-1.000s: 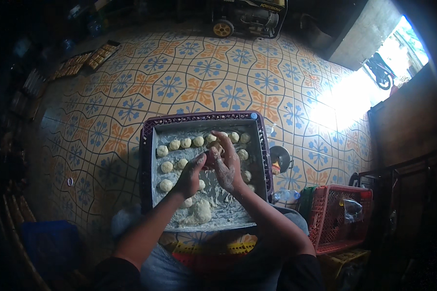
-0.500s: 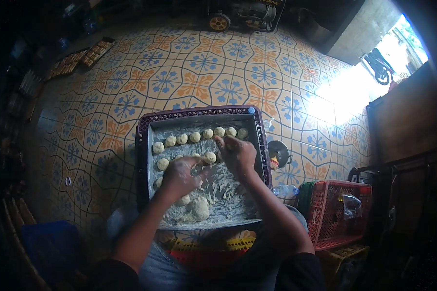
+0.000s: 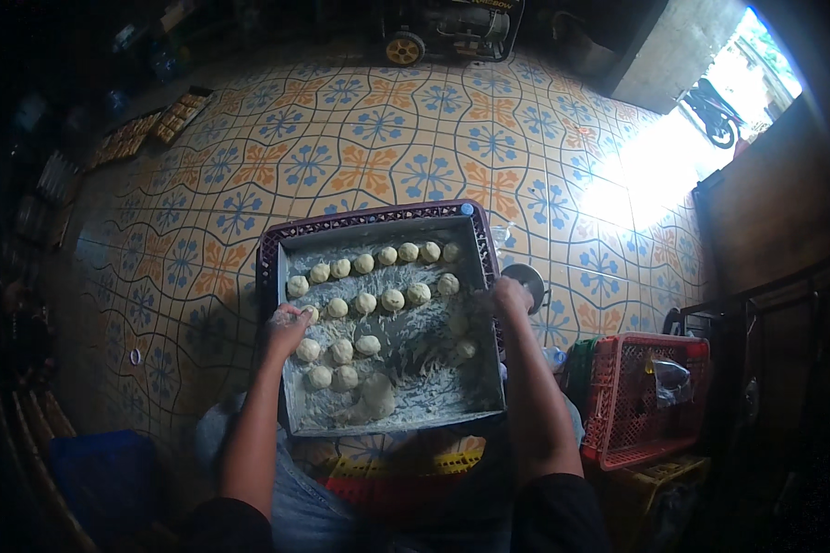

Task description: The person shapes small pieces of dough into balls and places them in a tray filled with flour.

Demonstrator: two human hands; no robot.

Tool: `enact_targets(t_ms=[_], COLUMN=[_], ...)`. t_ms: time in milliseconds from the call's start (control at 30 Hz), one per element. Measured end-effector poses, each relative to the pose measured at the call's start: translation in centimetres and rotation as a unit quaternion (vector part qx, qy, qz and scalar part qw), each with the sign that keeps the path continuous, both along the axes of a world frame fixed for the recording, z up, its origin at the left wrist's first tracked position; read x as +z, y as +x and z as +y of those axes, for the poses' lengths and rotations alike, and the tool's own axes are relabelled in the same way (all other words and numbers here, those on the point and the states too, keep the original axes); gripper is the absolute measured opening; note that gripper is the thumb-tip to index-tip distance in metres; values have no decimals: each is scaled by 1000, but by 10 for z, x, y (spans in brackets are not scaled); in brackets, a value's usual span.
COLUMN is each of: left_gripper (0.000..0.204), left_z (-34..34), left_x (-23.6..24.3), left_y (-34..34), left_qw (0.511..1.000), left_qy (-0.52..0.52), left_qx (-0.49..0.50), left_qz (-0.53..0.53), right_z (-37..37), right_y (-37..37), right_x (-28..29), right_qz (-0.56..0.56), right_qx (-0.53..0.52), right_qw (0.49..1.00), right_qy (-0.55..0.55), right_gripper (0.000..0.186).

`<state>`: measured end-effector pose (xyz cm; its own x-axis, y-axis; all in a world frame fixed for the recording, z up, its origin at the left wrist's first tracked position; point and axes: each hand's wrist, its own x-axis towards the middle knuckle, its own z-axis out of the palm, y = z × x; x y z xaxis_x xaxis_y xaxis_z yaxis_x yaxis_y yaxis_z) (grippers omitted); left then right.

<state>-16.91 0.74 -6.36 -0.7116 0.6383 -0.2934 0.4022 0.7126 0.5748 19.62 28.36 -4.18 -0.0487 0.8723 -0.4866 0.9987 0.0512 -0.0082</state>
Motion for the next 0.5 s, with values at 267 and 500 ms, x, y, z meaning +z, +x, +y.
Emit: enact_targets(t_ms=[267,500], left_gripper=[35,30], left_z=[25,42], left_x=[17,-8], left_y=[-5,-32], left_qw=[995,974], left_qy=[94,204], left_qx=[-12,-94], left_qz=[-34,27], right_z=[21,34], right_y=[24,28], right_x=[-78,-96], right_qz=[135,203], right_qx=[-66,-70], right_qw=[986,967], right_qy=[76,138], right_gripper=[40,39])
